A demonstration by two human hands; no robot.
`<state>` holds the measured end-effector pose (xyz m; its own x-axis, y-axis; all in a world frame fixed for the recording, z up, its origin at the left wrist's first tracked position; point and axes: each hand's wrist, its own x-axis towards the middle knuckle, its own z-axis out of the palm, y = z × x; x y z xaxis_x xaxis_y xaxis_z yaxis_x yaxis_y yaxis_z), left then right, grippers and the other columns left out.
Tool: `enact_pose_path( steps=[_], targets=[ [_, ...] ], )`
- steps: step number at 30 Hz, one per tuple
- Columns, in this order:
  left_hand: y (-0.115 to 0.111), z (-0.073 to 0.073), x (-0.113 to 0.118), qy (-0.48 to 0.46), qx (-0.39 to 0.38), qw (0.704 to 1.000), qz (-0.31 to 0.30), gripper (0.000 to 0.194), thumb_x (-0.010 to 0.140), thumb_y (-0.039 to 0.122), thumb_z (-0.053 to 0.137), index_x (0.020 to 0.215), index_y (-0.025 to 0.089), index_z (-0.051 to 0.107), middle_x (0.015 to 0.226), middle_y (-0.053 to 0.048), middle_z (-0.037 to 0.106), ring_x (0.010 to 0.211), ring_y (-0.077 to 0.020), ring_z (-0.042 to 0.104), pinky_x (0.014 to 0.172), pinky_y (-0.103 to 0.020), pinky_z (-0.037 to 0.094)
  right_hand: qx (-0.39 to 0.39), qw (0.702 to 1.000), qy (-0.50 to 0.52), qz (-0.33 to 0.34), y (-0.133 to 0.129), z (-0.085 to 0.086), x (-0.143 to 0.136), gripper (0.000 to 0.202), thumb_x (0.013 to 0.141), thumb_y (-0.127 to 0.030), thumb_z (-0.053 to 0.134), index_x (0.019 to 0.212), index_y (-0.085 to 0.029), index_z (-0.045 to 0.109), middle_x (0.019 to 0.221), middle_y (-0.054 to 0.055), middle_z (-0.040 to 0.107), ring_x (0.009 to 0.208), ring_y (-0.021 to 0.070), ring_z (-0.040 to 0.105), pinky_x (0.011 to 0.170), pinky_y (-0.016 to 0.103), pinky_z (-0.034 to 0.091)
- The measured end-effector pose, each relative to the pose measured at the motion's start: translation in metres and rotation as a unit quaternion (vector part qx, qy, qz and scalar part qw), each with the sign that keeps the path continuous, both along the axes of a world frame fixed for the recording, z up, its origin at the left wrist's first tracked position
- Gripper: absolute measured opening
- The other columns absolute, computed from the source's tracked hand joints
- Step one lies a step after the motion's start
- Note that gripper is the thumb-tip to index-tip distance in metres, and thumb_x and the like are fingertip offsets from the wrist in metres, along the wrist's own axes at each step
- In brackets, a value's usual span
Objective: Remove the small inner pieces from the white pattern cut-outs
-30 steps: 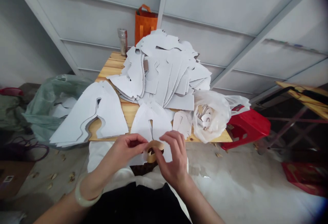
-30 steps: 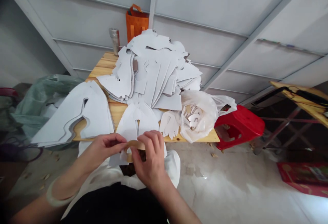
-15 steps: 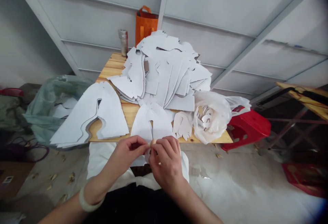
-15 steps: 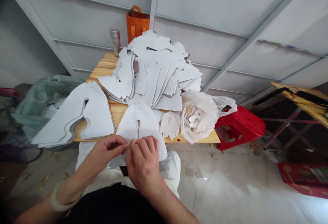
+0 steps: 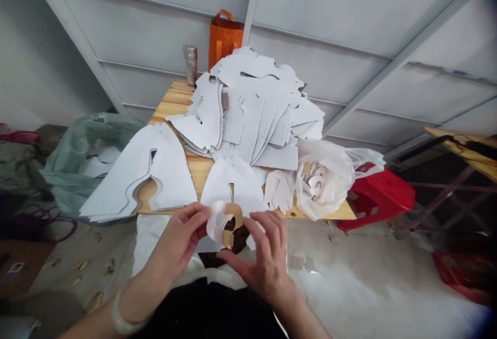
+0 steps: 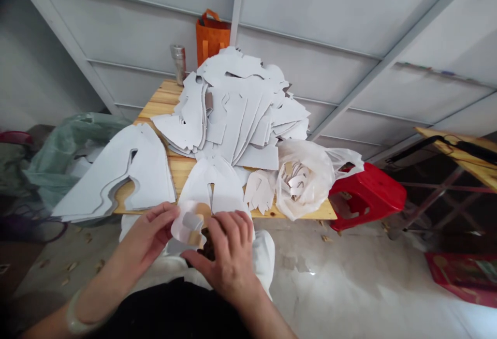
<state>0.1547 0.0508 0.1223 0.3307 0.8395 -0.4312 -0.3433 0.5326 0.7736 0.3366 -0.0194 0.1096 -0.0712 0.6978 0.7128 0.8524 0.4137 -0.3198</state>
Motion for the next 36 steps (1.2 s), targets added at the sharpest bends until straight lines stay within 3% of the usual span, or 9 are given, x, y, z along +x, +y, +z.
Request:
enact_pose_path(
  steps=[3,6,9,13,18,23,25,31,36],
  targets=[
    [-0.005,0.0,0.005,0.006,0.015,1.0,0.012,0.027,0.076,0.042,0.082,0.079,0.021,0.065,0.073,0.002,0.064,0.066,-0.015,0.059,0.062,-0.026,0.052,0.004,0.995,-0.102,0.015,-0.003,-0.004,-0.005,0.054,0.087,-0.049,0.078,0.128,-0.019,0.057,0.117,0.015,0.065,0.112,0.0332,0.058,0.105,0.061,0.045],
    [-0.01,-0.002,0.009,0.019,0.036,0.999,0.02,0.025,0.08,0.041,0.08,0.081,0.022,0.064,0.079,0.002,0.064,0.072,-0.0152,0.06,0.067,-0.026,0.053,0.002,0.995,-0.102,0.001,-0.001,-0.008,-0.007,0.027,0.095,-0.029,0.069,0.119,-0.02,0.061,0.111,0.013,0.068,0.106,0.03,0.06,0.101,0.058,0.048],
    [-0.015,-0.004,0.008,0.004,0.048,0.999,0.02,0.024,0.084,0.041,0.078,0.082,0.022,0.063,0.08,0.001,0.063,0.075,-0.016,0.06,0.071,-0.027,0.054,0.015,0.999,-0.042,0.008,0.002,-0.005,-0.008,0.022,0.092,-0.005,0.058,0.107,-0.02,0.063,0.099,0.008,0.07,0.093,0.0243,0.062,0.091,0.049,0.053],
    [-0.02,-0.007,0.003,-0.021,0.116,0.993,0.022,0.021,0.087,0.041,0.077,0.088,0.023,0.066,0.09,-0.002,0.065,0.083,-0.0179,0.061,0.076,-0.028,0.055,-0.044,0.987,0.148,0.036,0.002,0.009,-0.007,0.02,0.092,-0.003,0.06,0.094,-0.022,0.065,0.084,0.003,0.068,0.079,0.0184,0.062,0.071,0.033,0.053],
    [-0.012,-0.022,-0.002,-0.094,0.205,0.973,0.047,0.025,0.09,0.046,0.071,0.089,0.02,0.07,0.093,-0.004,0.061,0.082,-0.0164,0.06,0.079,-0.028,0.054,-0.197,0.913,0.356,0.025,-0.001,0.017,-0.002,0.014,0.087,-0.02,0.073,0.075,-0.022,0.067,0.071,-0.002,0.063,0.066,0.0149,0.058,0.061,0.027,0.046],
    [0.001,-0.03,0.001,-0.096,0.204,0.974,-0.027,0.051,0.077,0.039,0.088,0.12,0.026,0.066,0.131,-0.008,0.061,0.127,-0.025,0.054,0.105,-0.034,0.049,-0.324,0.739,0.59,0.04,0.003,0.005,0.001,0.024,0.076,-0.038,0.085,0.074,-0.022,0.067,0.062,-0.004,0.059,0.055,0.0117,0.049,0.052,0.024,0.039],
    [0.002,-0.03,0.004,-0.088,0.191,0.975,-0.074,0.046,0.078,0.031,0.088,0.117,0.026,0.065,0.13,-0.008,0.062,0.126,-0.0255,0.056,0.106,-0.037,0.048,-0.331,0.696,0.635,0.053,0.005,0.001,0.0,0.029,0.071,-0.041,0.088,0.076,-0.022,0.066,0.064,-0.003,0.061,0.054,0.0112,0.049,0.051,0.023,0.038],
    [0.008,-0.03,0.006,-0.079,0.222,0.967,-0.096,0.046,0.079,0.021,0.085,0.119,0.027,0.062,0.137,-0.008,0.061,0.129,-0.0248,0.056,0.099,-0.032,0.05,-0.368,0.629,0.678,0.098,0.007,-0.001,-0.003,0.034,0.068,-0.039,0.092,0.075,-0.021,0.064,0.07,-0.001,0.067,0.061,0.0133,0.056,0.055,0.023,0.043],
    [0.012,-0.028,0.003,-0.065,0.186,0.974,-0.115,0.043,0.078,0.021,0.086,0.111,0.024,0.059,0.099,-0.002,0.068,0.091,-0.0168,0.067,0.08,-0.027,0.053,-0.361,0.621,0.687,0.105,0.007,0.0,-0.002,0.036,0.067,-0.038,0.092,0.075,-0.022,0.061,0.074,-0.001,0.069,0.062,0.0136,0.058,0.056,0.024,0.045]
  ],
)
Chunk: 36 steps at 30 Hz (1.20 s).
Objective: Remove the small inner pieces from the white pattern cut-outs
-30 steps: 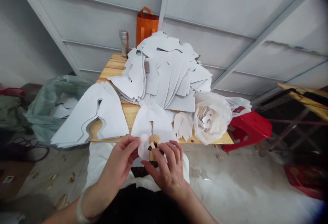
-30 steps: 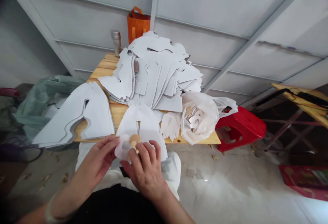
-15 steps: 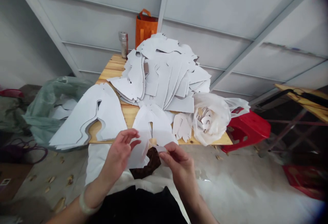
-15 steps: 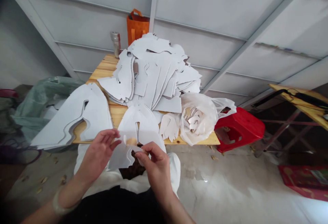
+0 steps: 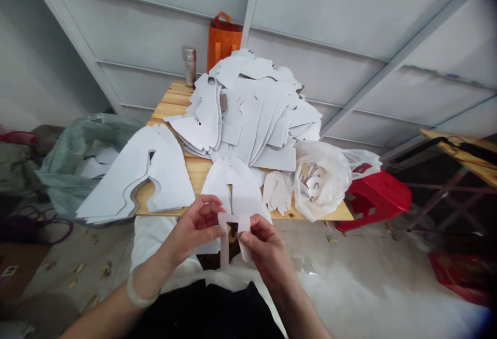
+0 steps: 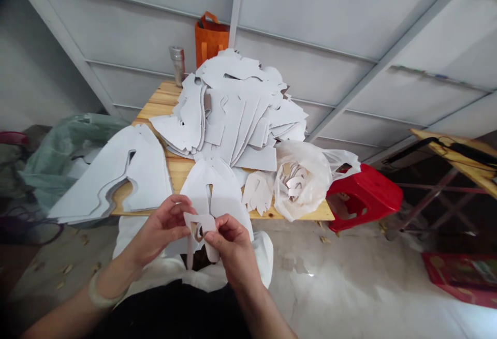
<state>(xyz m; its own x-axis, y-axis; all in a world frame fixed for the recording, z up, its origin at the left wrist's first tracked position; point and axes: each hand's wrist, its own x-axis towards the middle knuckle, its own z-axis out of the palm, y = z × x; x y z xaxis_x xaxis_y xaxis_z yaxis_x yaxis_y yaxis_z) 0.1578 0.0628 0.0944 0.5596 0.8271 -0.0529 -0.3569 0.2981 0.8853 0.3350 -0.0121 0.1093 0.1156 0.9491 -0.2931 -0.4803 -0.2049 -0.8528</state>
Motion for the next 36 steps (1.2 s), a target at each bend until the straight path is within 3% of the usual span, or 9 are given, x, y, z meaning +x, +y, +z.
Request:
enact_pose_path(
  steps=[5,10,15,20,23,30,36],
  targets=[
    [-0.003,0.012,-0.001,0.09,0.005,0.995,0.048,0.034,0.077,0.028,0.084,0.096,0.021,0.057,0.084,0.002,0.064,0.079,-0.0144,0.064,0.072,-0.025,0.052,0.01,0.998,-0.053,0.032,0.003,-0.001,0.005,0.031,0.072,-0.038,0.089,0.084,-0.022,0.065,0.081,0.0,0.07,0.072,0.0168,0.064,0.066,0.028,0.052],
    [0.0,0.011,0.0,0.141,0.014,0.987,0.079,0.038,0.076,0.031,0.083,0.095,0.023,0.052,0.097,0.001,0.063,0.074,-0.0119,0.064,0.067,-0.023,0.051,0.036,0.994,-0.101,-0.012,0.013,-0.013,0.01,0.025,0.08,-0.036,0.081,0.09,-0.021,0.064,0.081,-0.001,0.066,0.073,0.0156,0.061,0.066,0.027,0.049],
    [0.013,0.002,0.01,0.22,0.045,0.971,0.083,0.026,0.084,0.034,0.073,0.095,0.023,0.053,0.071,0.003,0.064,0.066,-0.0149,0.063,0.063,-0.024,0.048,0.025,0.983,-0.177,-0.044,0.033,-0.024,0.016,0.05,0.081,-0.032,0.079,0.122,-0.028,0.051,0.07,-0.01,0.056,0.056,0.0108,0.048,0.055,0.022,0.038],
    [0.04,-0.007,0.024,0.268,0.13,0.947,0.122,0.018,0.081,0.029,0.07,0.094,0.022,0.06,0.08,0.001,0.067,0.068,-0.0157,0.066,0.067,-0.026,0.05,0.037,0.969,-0.243,-0.027,0.062,-0.032,0.025,0.024,0.084,-0.038,0.07,0.096,-0.022,0.057,0.068,-0.005,0.061,0.061,0.0134,0.052,0.061,0.026,0.041],
    [0.053,-0.015,0.029,0.292,0.168,0.933,0.128,0.018,0.08,0.025,0.069,0.096,0.022,0.062,0.094,-0.001,0.069,0.069,-0.0149,0.067,0.069,-0.027,0.052,0.043,0.955,-0.29,-0.033,0.077,-0.035,0.029,0.021,0.08,-0.037,0.071,0.087,-0.021,0.059,0.068,-0.003,0.062,0.065,0.0155,0.054,0.066,0.028,0.043],
    [0.064,-0.036,0.033,0.294,0.22,0.917,0.153,0.019,0.08,0.025,0.065,0.099,0.021,0.066,0.105,-0.004,0.065,0.068,-0.0133,0.068,0.068,-0.029,0.058,0.034,0.937,-0.346,-0.015,0.094,-0.035,0.038,0.02,0.073,-0.031,0.065,0.09,-0.02,0.064,0.064,-0.004,0.058,0.06,0.0141,0.05,0.061,0.026,0.038],
    [0.07,-0.042,0.035,0.315,0.246,0.905,0.146,0.016,0.082,0.023,0.066,0.098,0.02,0.071,0.1,-0.005,0.067,0.07,-0.0148,0.07,0.071,-0.031,0.06,0.016,0.93,-0.368,0.015,0.1,-0.042,0.047,0.033,0.073,-0.029,0.06,0.102,-0.017,0.072,0.064,-0.004,0.056,0.057,0.0122,0.044,0.055,0.025,0.034]
  ],
)
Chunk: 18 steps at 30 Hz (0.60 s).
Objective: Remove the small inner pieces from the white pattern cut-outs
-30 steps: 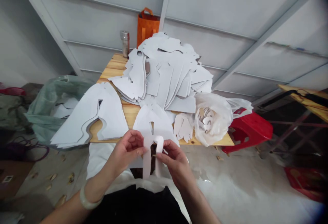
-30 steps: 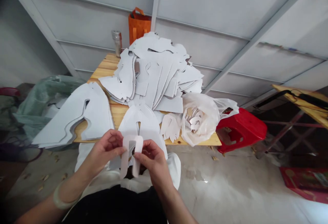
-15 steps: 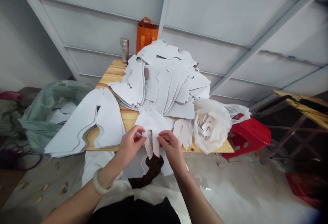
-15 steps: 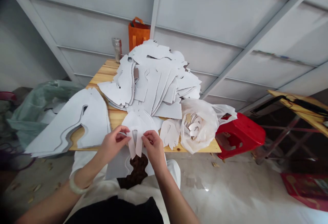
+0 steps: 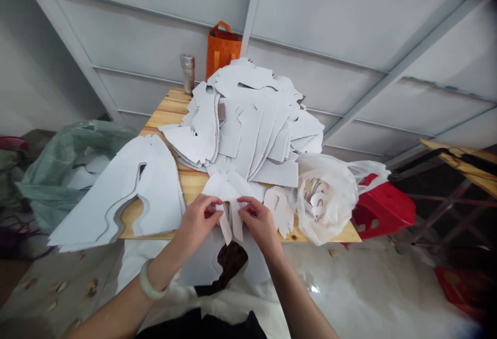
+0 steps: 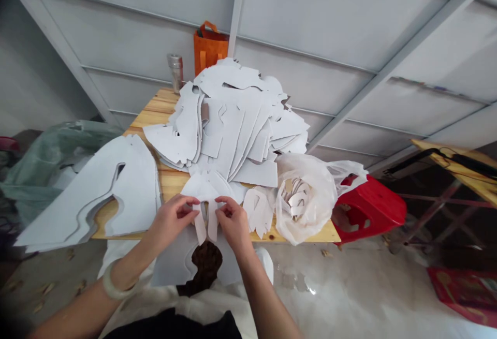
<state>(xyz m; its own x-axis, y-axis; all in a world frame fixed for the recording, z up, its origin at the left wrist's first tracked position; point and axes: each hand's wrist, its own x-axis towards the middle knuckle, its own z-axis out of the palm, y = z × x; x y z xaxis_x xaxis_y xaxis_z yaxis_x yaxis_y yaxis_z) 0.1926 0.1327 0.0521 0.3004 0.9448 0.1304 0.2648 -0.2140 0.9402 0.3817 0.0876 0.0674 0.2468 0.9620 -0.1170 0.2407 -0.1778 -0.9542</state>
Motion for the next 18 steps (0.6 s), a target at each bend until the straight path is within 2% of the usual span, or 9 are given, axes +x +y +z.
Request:
enact_pose_path(
  steps=[5,18],
  targets=[
    [0.002,-0.001,0.001,0.027,0.023,0.999,0.004,0.019,0.085,0.021,0.065,0.102,0.019,0.072,0.1,-0.005,0.068,0.071,-0.0148,0.07,0.071,-0.03,0.06,-0.001,1.0,-0.004,-0.017,0.002,-0.009,0.0,0.038,0.074,-0.03,0.061,0.105,-0.014,0.075,0.066,-0.002,0.058,0.058,0.0129,0.047,0.053,0.024,0.036],
    [0.003,0.001,0.001,0.054,-0.009,0.998,-0.005,0.023,0.087,0.025,0.066,0.106,0.019,0.076,0.098,-0.005,0.069,0.076,-0.0166,0.072,0.075,-0.031,0.061,-0.005,1.0,-0.017,-0.013,0.001,-0.014,-0.002,0.041,0.077,-0.03,0.059,0.111,-0.015,0.076,0.069,0.0,0.061,0.058,0.0132,0.05,0.051,0.023,0.04]
  ],
)
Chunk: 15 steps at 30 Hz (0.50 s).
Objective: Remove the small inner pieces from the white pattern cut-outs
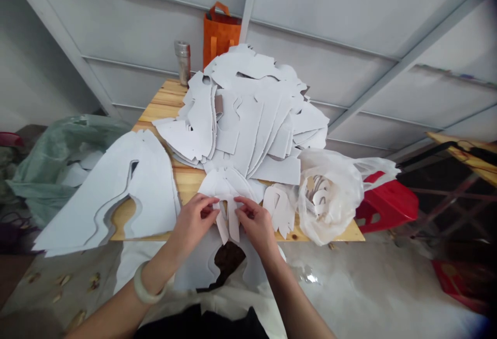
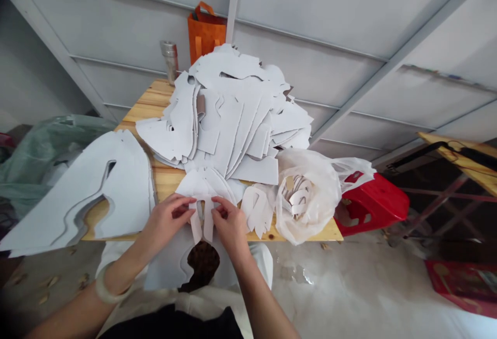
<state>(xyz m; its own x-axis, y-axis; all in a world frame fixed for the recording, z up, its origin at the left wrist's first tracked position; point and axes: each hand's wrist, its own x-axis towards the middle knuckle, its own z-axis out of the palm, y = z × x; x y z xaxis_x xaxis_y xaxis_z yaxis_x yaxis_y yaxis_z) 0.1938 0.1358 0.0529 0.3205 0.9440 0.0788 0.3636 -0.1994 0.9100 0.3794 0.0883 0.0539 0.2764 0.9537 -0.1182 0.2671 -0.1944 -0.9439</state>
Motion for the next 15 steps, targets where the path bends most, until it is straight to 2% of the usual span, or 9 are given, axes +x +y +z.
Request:
enact_pose_path(
  steps=[15],
  targets=[
    [0.0017,-0.0019,-0.0002,-0.002,0.01,1.0,-0.005,0.023,0.086,0.025,0.066,0.105,0.018,0.076,0.098,-0.006,0.069,0.076,-0.0167,0.072,0.075,-0.031,0.062,-0.003,1.0,-0.026,-0.001,-0.0016,0.0,-0.0008,0.041,0.079,-0.032,0.059,0.112,-0.015,0.077,0.071,0.002,0.066,0.063,0.016,0.056,0.055,0.025,0.045]
  ],
)
